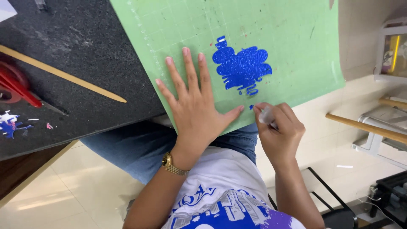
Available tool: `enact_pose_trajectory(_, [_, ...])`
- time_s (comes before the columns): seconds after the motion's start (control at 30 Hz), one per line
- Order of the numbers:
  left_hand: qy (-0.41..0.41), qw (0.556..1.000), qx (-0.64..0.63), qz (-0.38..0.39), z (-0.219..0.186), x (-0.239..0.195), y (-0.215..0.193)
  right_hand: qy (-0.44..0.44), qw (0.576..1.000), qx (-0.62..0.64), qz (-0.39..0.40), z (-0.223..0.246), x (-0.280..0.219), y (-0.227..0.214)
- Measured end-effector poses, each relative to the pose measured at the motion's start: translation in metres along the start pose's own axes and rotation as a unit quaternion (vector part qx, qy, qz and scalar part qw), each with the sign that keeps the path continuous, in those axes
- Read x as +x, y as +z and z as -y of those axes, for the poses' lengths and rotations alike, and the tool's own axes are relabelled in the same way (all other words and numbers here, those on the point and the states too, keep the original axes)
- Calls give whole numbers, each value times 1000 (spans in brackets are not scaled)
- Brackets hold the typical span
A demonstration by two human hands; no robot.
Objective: Peeling a blue glittery vinyl cutout from a green adhesive cutting mat using a small spatula tool.
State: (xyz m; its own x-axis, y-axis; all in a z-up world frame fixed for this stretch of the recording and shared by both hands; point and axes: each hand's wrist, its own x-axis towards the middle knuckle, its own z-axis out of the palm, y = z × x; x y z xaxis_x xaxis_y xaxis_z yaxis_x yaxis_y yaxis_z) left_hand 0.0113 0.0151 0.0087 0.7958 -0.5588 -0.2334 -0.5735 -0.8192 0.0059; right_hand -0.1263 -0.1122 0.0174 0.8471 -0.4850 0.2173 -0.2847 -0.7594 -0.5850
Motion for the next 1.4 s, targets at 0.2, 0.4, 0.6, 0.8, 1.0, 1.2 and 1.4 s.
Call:
enact_pose_trajectory(0.2, [92,987,-128,-1,39,6,0,112,994,-19,5,-43,1,-14])
enact_pose_trajectory(0.4, [238,953,-186,-4,79,19,-4,138,976,-158,-55,-122,13,-58])
enact_pose_trajectory(0.6, [338,875,-341,-63,98,30,-14,443,834,327,7,-147,-27,-60])
enact_pose_trajectory(0.8, [300,858,-317,-272,83,18,-23,516,722,450,-100,-147,-90,-57])
enact_pose_trajectory(1.0, [249,902,-277,-220,60,13,12,458,738,494,-39,-91,-122,-30])
enact_pose_trajectory(1.2, [198,911,-281,-228,62,19,14,473,723,504,-4,-116,-138,-26])
enact_pose_trajectory(1.4, [175,919,-254,-244,55,25,11,493,748,410,-172,-162,-106,-58])
